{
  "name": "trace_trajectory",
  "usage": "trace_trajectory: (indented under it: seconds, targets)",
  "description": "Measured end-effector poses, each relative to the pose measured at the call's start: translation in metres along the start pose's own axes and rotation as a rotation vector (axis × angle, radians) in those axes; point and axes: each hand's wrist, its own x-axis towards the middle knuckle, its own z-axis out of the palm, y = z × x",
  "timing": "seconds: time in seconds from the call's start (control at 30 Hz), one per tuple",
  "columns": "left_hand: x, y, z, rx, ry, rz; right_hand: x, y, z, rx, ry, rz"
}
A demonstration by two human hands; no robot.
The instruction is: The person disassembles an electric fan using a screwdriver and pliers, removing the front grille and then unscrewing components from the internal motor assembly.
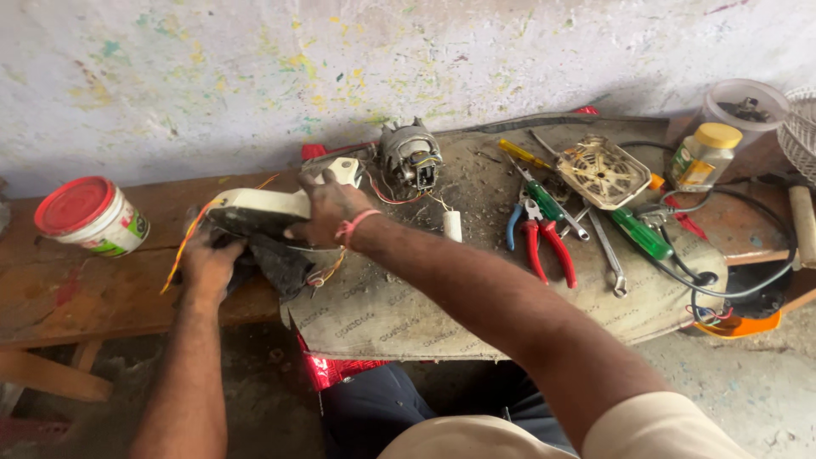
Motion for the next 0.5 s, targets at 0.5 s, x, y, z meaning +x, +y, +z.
trace_trajectory:
  seconds: [0.5]
  targets:
    - [-0.005, -0.012, -0.007, -0.193, 0.028, 0.0, 0.044, 0.008, 0.03, -0.166, 0.198, -0.082]
